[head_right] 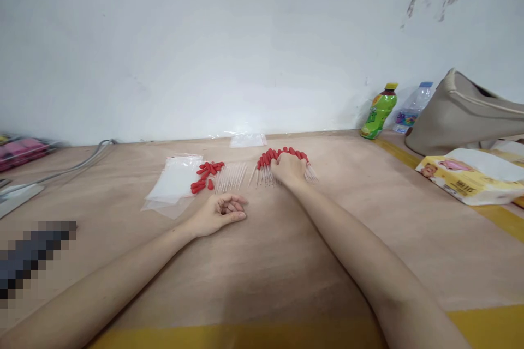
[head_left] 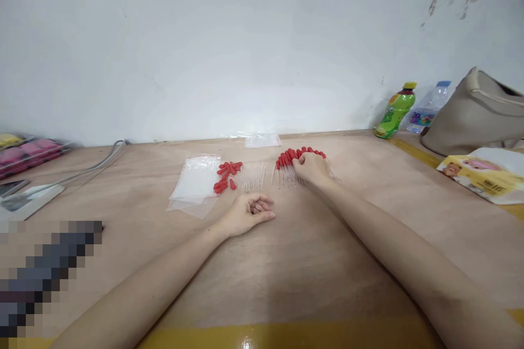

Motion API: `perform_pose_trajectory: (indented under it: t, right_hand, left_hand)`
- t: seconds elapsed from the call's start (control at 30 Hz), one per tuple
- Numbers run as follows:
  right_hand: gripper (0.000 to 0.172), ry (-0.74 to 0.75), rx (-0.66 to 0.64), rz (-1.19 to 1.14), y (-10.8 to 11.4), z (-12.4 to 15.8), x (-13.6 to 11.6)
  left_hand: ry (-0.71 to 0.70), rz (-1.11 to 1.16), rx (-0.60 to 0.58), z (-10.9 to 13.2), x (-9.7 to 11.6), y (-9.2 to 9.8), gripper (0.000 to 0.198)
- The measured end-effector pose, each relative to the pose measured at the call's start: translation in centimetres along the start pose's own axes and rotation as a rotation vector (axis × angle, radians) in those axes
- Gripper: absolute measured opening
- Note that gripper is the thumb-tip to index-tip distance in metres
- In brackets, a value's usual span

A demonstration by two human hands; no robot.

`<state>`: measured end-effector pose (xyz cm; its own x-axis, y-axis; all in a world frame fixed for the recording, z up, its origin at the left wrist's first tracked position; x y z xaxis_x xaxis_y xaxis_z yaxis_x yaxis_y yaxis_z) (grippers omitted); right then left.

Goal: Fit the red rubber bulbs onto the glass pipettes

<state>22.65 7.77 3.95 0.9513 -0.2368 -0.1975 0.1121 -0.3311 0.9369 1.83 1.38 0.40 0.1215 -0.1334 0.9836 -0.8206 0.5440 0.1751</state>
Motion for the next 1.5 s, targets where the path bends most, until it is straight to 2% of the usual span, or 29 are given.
perform_pose_trajectory:
  t: [0.2, 0.4, 0.5, 0.6, 0.7, 0.83, 0.9, 0.97, 1.03, 1.1, 1.2, 1.37, 1.5]
  right_hand:
    - [0.034, 0.042, 0.027, 0.162, -1.6, -0.3, -0.5]
    - [0.043, 0.085, 0.065, 0.181, -1.7, -0.1, -0.8]
    - [0.042, 0.116, 0.147, 0.155, -1.1, 0.7, -1.4]
    - [0.034, 0.201, 0.162, 0.116, -1.0, 1.9, -2.9]
    - [0.03, 0.275, 0.157, 0.124, -1.5, 3.1, -4.6]
    - [0.027, 0.281, 0.173, 0.123, -2.2, 3.9, -5.8]
    - [0.025, 0.278, 0.179, 0.115, -2.4, 4.1, -6.0]
    - [0.024, 0.28, 0.181, 0.107, -2.4, 4.2, -6.0]
    - [0.022, 0.286, 0.179, 0.092, -2.2, 4.4, -5.9]
    - [0.019, 0.296, 0.179, 0.06, -2.1, 4.8, -5.6]
    - [0.015, 0.323, 0.187, 0.002, -1.7, 6.0, -4.8]
    - [0.016, 0.423, 0.22, -0.057, -0.3, 9.6, -2.0]
    - [0.013, 0.454, 0.186, -0.071, 0.9, 11.5, 0.0]
  left_hand:
    - [-0.005, -0.02, -0.015, -0.1, -0.1, -0.1, 0.04]
    - [-0.036, -0.036, -0.004, 0.0, -0.1, 0.1, 0.039]
    - [-0.052, -0.042, -0.006, 0.0, -0.2, 0.0, 0.038]
    - [-0.114, -0.101, 0.039, 0.0, -0.1, 0.1, 0.034]
    - [-0.262, -0.272, 0.247, -0.1, 0.3, 1.1, 0.026]
    - [-0.48, -0.599, 0.575, 0.3, 1.5, 3.8, 0.019]
    - [-0.491, -0.709, 0.731, 0.6, 1.9, 5.4, 0.02]
    - [-0.439, -0.779, 0.867, 0.8, 1.9, 6.9, 0.022]
    - [-0.364, -0.844, 0.941, 1.0, 1.8, 7.9, 0.024]
    - [-0.293, -0.921, 0.928, 1.1, 1.6, 8.2, 0.026]
    - [-0.242, -1.032, 0.84, 1.0, 1.5, 7.7, 0.025]
    - [-0.238, -1.132, 0.779, 0.9, 1.7, 7.1, 0.022]
    - [-0.267, -1.167, 0.764, 0.8, 1.6, 7.3, 0.025]
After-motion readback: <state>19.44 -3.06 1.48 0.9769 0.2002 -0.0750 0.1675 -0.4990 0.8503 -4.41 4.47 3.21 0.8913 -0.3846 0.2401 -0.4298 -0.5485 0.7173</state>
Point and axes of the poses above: each hand's wrist, its own z-axis away from the middle knuckle, its own y-axis out of the back of the hand, x = y × z, the point moved 4 cm from there along -z, towards the middle knuckle, and after that the axes turned 14 degrees about z, right-handed, at the moved point
